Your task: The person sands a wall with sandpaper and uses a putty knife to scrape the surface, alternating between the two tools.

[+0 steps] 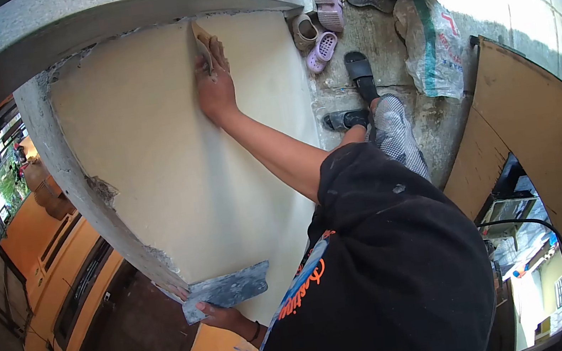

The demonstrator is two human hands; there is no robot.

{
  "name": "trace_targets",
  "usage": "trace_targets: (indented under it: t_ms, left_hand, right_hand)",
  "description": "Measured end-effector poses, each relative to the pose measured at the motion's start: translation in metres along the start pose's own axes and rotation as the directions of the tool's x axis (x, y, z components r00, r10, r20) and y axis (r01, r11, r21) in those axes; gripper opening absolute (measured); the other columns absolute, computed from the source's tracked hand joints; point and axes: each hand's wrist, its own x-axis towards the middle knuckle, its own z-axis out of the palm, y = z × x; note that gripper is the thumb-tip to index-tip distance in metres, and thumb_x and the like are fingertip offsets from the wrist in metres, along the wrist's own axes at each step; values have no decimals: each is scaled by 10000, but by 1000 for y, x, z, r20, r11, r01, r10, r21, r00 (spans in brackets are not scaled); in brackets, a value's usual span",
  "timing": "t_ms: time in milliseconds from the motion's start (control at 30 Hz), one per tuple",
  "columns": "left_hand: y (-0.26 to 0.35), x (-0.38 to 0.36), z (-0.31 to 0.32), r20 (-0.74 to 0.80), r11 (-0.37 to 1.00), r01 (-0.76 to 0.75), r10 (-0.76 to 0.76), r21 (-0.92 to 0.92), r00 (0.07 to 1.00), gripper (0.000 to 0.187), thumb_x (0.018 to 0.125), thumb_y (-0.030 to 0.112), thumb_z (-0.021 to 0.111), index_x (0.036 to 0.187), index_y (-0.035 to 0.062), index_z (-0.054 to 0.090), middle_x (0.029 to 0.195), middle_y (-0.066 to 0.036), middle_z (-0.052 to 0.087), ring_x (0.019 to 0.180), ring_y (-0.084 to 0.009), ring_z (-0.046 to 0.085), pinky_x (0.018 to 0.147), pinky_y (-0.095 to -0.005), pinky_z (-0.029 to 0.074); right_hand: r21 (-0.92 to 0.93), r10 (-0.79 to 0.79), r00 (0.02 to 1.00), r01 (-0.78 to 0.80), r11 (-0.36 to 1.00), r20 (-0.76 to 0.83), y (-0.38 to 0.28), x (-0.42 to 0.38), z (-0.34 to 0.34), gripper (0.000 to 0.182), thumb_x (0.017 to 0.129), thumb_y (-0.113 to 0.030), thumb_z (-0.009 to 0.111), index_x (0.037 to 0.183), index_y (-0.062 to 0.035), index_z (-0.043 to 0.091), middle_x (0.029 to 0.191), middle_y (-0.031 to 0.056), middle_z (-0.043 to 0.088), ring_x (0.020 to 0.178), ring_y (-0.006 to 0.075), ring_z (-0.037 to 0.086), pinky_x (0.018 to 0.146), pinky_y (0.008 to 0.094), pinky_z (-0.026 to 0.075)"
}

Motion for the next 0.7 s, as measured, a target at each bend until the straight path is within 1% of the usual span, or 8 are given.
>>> trace_targets:
  t_ms: [67, 133, 267, 333, 433, 500, 533, 700]
  left_hand:
    - [1, 3, 3, 2, 999, 11, -11, 34, 1000, 665, 939, 395, 286, 1278, -175, 256, 1381, -278, 299, 1265, -391, 342, 1046, -473, 295]
    - [-5, 1, 3, -65, 997, -59, 62, 51, 996, 585, 949, 391, 316, 1303, -68, 387, 1325, -240, 405, 1195, -320, 442, 960, -383, 386]
    - [-29, -10, -6, -85, 988, 116, -108, 103, 991, 574, 955, 388, 303, 1297, -63, 400, 1315, -230, 424, 1188, -309, 455, 953, -375, 395]
    - [-3, -1, 2, -100, 992, -50, 62, 115, 993, 573, 960, 389, 297, 1285, -68, 412, 1316, -216, 432, 1193, -301, 453, 956, -372, 392]
    - [-1, 2, 0, 1, 999, -19, 19, 35, 1000, 665, 943, 391, 296, 1244, -201, 267, 1373, -293, 296, 1256, -395, 355, 1040, -474, 314]
    - [2, 2, 2, -27, 1000, -18, 18, 17, 999, 672, 939, 396, 311, 1248, -200, 261, 1367, -293, 304, 1252, -396, 359, 1039, -475, 315]
    - [2, 1, 4, -64, 1000, -25, 25, -6, 998, 680, 936, 400, 327, 1252, -198, 256, 1362, -293, 312, 1249, -397, 364, 1039, -475, 316]
    - [-18, -1, -1, -53, 999, -2, -1, -54, 999, 688, 937, 415, 343, 1267, -182, 257, 1360, -282, 324, 1246, -388, 373, 1028, -470, 329]
  right_hand:
    - [-116, -214, 973, 204, 972, -81, -1, 5, 0, 566, 947, -411, 349, 1341, -5, 336, 1359, 197, 390, 1242, 324, 395, 1012, 352, 317]
    - [230, 363, 929, -369, 901, 71, 73, 8, -6, 540, 942, -432, 365, 1287, -19, 406, 1229, 184, 515, 1136, 320, 491, 940, 369, 378]
    - [346, 841, 528, -816, 464, 119, 183, -36, -30, 544, 960, -434, 305, 1234, 23, 415, 1156, 151, 549, 1047, 252, 554, 901, 354, 434]
    - [141, 785, 614, -786, 602, 77, 155, -69, -30, 592, 953, -457, 305, 1285, 30, 368, 1213, 179, 518, 1125, 276, 507, 941, 365, 398]
    - [7, 432, 893, -436, 900, 125, 35, -73, -18, 554, 964, -401, 274, 1425, -103, 196, 1476, 210, 104, 1378, 329, 63, 1106, 400, 125]
    - [17, 23, 985, -26, 1000, 171, -36, -53, -12, 503, 975, -334, 285, 1429, -135, 198, 1479, 213, 84, 1381, 333, 32, 1096, 481, 59]
    - [-39, -126, 985, 131, 991, 114, -54, -43, -7, 518, 965, -347, 327, 1402, -82, 251, 1445, 222, 206, 1353, 344, 173, 1082, 440, 161]
    - [260, 539, 835, -547, 796, 110, 40, -35, -12, 535, 947, -400, 357, 1276, 20, 391, 1228, 191, 502, 1120, 324, 489, 943, 373, 372]
